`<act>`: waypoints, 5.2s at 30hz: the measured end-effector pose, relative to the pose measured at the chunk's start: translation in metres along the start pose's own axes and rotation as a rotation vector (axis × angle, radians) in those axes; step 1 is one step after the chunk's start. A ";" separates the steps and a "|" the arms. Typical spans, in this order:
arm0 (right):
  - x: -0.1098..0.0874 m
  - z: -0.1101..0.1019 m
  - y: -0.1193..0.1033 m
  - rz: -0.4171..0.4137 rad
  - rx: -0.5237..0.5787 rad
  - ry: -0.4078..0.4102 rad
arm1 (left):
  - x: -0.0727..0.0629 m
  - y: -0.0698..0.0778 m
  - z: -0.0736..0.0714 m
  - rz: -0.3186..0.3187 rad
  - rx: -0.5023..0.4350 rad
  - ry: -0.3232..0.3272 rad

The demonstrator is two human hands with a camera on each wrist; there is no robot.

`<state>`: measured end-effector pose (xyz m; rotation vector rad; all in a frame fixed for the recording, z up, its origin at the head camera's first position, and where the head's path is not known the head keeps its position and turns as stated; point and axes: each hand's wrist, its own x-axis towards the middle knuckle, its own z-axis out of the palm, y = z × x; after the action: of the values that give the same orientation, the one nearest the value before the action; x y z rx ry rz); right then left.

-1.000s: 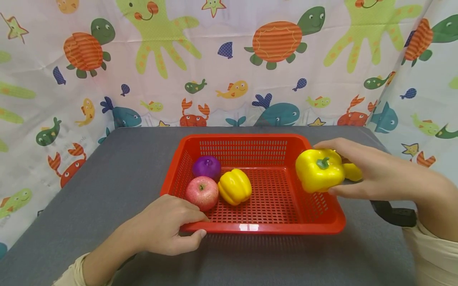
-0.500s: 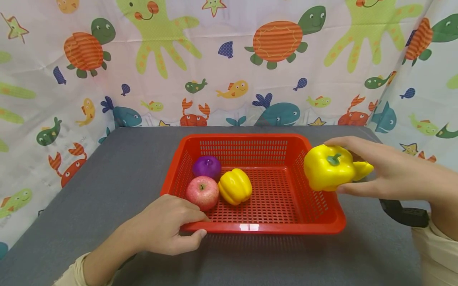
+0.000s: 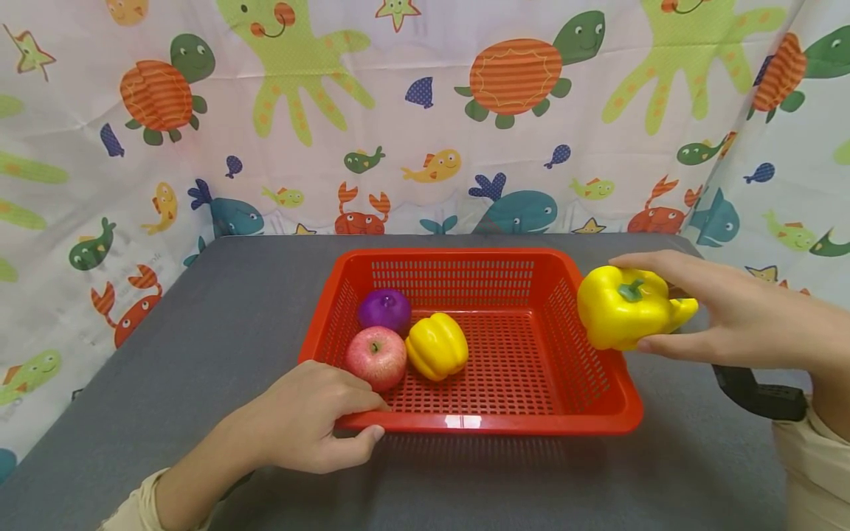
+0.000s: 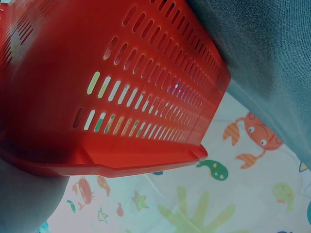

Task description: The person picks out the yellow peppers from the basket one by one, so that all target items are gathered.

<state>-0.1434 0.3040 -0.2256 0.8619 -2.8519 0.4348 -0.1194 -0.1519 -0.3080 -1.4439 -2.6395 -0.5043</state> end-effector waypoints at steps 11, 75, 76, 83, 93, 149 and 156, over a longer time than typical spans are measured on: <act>-0.005 -0.004 0.009 0.026 -0.041 -0.007 | 0.000 0.000 -0.001 -0.013 -0.014 -0.008; 0.016 0.023 0.039 0.260 0.144 -0.351 | 0.000 0.000 0.000 0.000 -0.010 0.000; 0.016 0.023 0.039 0.260 0.149 -0.352 | 0.000 0.000 0.000 -0.001 -0.011 0.001; 0.018 0.026 0.038 0.266 0.188 -0.345 | 0.000 0.001 0.000 -0.011 -0.026 -0.005; 0.019 0.029 0.035 0.263 0.212 -0.334 | 0.000 0.001 0.000 -0.008 -0.034 0.001; 0.031 0.048 0.036 0.234 0.182 -0.344 | 0.001 0.002 0.000 -0.026 -0.026 -0.017; 0.031 0.047 0.036 0.233 0.179 -0.344 | 0.000 0.002 0.000 -0.015 -0.017 -0.008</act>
<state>-0.1910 0.3016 -0.2723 0.6886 -3.2909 0.6323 -0.1182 -0.1509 -0.3071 -1.4350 -2.6604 -0.5245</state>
